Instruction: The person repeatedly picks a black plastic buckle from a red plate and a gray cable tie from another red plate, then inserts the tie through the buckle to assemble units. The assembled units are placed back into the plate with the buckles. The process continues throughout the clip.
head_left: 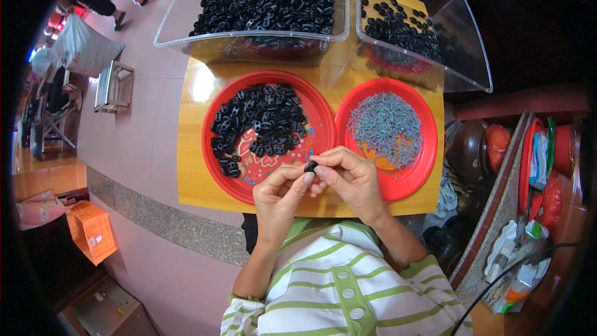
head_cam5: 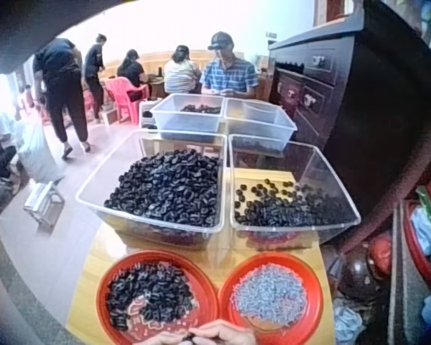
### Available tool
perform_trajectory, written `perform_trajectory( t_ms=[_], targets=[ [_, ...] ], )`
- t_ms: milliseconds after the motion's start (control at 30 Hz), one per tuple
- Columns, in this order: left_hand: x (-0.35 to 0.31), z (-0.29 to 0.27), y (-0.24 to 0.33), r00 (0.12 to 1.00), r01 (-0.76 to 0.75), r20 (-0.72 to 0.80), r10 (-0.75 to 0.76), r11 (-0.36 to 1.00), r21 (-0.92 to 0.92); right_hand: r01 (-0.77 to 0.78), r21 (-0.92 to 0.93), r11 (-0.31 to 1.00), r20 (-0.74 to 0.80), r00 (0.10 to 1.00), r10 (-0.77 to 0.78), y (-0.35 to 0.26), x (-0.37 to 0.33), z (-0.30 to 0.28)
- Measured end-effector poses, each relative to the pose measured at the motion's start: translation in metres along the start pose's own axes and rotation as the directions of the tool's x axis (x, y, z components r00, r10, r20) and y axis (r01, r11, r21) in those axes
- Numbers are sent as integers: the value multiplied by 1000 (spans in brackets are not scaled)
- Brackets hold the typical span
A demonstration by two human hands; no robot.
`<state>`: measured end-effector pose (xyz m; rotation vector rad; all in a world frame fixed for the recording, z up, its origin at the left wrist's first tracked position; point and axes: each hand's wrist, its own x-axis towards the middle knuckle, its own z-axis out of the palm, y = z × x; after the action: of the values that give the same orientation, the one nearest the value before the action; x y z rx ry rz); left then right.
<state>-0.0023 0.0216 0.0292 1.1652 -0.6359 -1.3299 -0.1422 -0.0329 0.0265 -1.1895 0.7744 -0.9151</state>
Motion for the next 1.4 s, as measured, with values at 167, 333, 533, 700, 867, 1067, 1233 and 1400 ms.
perform_trajectory(
  t_ms=[167,333,533,700,867,1067,1233,1400],
  targets=[
    [4,4,-7,1000,0,16,1,999,-52,84,-182,980,-56,994,-95,3,-1,-3],
    [5,5,-7,1000,1,7,-1,998,-67,185,-454,872,17,980,-199,-17,0,-5],
    [7,9,-11,996,54,-56,-75,951,-304,-75,132,988,-89,992,87,-7,-2,0],
    [5,8,-15,994,70,-58,-95,939,-335,88,-304,949,-28,994,-101,-11,-4,-5],
    [4,12,-20,984,81,-119,-134,926,-368,181,-470,864,-4,978,-207,-12,-2,-4],
    [2,15,-24,983,64,-139,-121,929,-364,236,-591,771,5,957,-290,-7,-2,-3],
    [5,14,-16,991,50,-105,-77,969,-241,277,-587,761,62,952,-298,-6,0,-12],
    [6,14,-15,994,-111,-31,108,988,-103,194,-473,859,65,980,-186,-11,1,-18]
  ],
)
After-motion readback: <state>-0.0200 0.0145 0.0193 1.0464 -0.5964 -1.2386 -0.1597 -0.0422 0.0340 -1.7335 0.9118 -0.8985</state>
